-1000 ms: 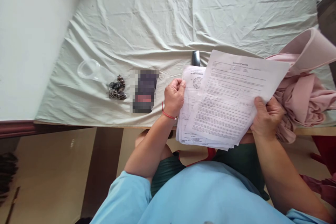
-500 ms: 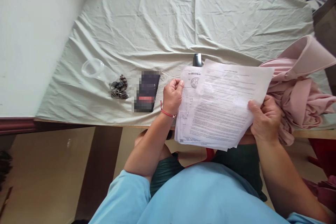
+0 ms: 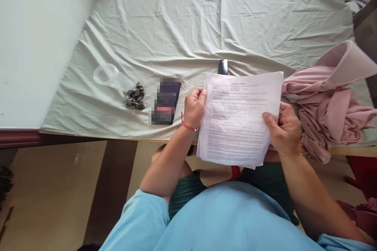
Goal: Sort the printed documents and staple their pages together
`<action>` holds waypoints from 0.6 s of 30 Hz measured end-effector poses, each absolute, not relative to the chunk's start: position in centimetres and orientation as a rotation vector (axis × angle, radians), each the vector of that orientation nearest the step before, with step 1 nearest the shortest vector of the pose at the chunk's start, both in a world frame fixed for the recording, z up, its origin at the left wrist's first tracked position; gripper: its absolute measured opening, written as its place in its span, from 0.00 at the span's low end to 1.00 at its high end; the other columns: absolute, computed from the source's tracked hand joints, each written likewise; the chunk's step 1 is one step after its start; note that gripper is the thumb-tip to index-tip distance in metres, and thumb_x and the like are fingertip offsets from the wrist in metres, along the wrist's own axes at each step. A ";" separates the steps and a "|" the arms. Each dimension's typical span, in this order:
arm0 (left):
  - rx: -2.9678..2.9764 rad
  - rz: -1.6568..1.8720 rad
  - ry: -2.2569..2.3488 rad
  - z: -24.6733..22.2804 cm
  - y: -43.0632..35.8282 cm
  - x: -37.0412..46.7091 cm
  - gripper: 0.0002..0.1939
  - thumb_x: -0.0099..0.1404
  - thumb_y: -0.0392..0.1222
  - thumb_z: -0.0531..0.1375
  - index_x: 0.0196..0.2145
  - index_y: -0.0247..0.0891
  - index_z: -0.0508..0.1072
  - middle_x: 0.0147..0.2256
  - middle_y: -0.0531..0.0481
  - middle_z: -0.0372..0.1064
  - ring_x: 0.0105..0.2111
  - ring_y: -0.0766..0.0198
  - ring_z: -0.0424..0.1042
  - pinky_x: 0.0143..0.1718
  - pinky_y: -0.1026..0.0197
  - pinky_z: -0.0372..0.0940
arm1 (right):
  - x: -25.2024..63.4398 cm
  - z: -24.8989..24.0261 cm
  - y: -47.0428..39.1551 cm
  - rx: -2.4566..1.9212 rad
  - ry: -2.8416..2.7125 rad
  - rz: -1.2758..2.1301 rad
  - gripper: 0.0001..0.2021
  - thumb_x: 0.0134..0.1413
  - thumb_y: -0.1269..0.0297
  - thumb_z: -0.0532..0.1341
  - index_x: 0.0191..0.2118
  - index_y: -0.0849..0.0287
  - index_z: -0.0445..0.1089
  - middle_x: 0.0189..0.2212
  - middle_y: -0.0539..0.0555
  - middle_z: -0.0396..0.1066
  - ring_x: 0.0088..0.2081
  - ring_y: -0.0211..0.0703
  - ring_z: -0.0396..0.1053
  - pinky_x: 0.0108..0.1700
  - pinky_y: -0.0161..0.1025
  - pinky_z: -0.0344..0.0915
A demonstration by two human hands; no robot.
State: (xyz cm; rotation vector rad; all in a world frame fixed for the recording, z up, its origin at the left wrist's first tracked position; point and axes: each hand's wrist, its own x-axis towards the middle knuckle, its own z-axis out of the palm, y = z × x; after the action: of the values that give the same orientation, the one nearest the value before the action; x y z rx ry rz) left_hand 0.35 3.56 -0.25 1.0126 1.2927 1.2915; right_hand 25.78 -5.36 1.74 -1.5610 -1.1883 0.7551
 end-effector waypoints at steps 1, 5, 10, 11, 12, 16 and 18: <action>1.013 1.296 1.297 -0.3 3.6 0.3 0.10 0.70 0.43 0.63 0.31 0.38 0.74 0.27 0.52 0.71 0.27 0.67 0.67 0.30 0.64 0.63 | 25.7 1.8 -5.3 -1.569 -1.195 0.746 0.19 0.58 0.58 0.70 0.54 0.52 0.73 0.33 0.47 0.80 0.30 0.41 0.75 0.30 0.37 0.70; 1.014 1.313 1.317 -0.4 3.6 0.3 0.13 0.71 0.46 0.62 0.29 0.39 0.72 0.27 0.53 0.69 0.27 0.67 0.66 0.30 0.64 0.63 | 25.7 1.8 -5.1 -1.612 -1.236 0.695 0.18 0.57 0.58 0.70 0.52 0.51 0.74 0.31 0.46 0.79 0.28 0.40 0.74 0.29 0.37 0.68; 0.990 1.318 1.278 -0.5 3.5 0.5 0.16 0.72 0.52 0.62 0.31 0.39 0.72 0.27 0.53 0.68 0.26 0.67 0.65 0.30 0.63 0.63 | 26.0 1.7 -5.1 -1.678 -1.291 0.605 0.18 0.57 0.57 0.70 0.52 0.52 0.75 0.31 0.46 0.80 0.29 0.42 0.74 0.33 0.39 0.69; 1.001 1.316 1.273 -0.5 3.5 0.5 0.16 0.71 0.52 0.63 0.31 0.39 0.72 0.27 0.53 0.69 0.27 0.66 0.66 0.30 0.63 0.63 | 26.0 1.6 -5.1 -1.678 -1.293 0.602 0.18 0.57 0.57 0.70 0.52 0.52 0.75 0.31 0.46 0.80 0.29 0.42 0.74 0.33 0.40 0.69; 1.016 1.312 1.272 -0.5 3.5 0.5 0.15 0.71 0.53 0.63 0.32 0.39 0.73 0.28 0.52 0.70 0.27 0.66 0.67 0.31 0.63 0.64 | 26.0 1.6 -5.1 -1.673 -1.292 0.604 0.18 0.57 0.57 0.70 0.52 0.52 0.75 0.31 0.46 0.80 0.30 0.43 0.74 0.33 0.40 0.69; 1.071 1.301 1.286 -0.6 3.5 0.4 0.12 0.69 0.49 0.65 0.33 0.39 0.75 0.30 0.51 0.73 0.30 0.65 0.70 0.34 0.63 0.66 | 25.9 1.4 -5.1 -1.648 -1.283 0.635 0.18 0.57 0.58 0.70 0.53 0.52 0.74 0.33 0.47 0.80 0.31 0.43 0.75 0.35 0.40 0.70; 1.087 1.299 1.294 -0.7 3.6 0.3 0.11 0.70 0.48 0.64 0.33 0.38 0.75 0.30 0.51 0.73 0.30 0.65 0.70 0.34 0.62 0.66 | 25.8 1.3 -5.1 -1.648 -1.286 0.649 0.18 0.58 0.57 0.70 0.53 0.52 0.74 0.34 0.47 0.80 0.32 0.43 0.75 0.35 0.40 0.70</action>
State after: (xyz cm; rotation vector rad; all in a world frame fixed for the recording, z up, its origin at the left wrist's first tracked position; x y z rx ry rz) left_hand 0.35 3.59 -0.73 1.0873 1.2940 1.2989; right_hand 25.75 -5.13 1.30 -1.6484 -1.2860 0.6494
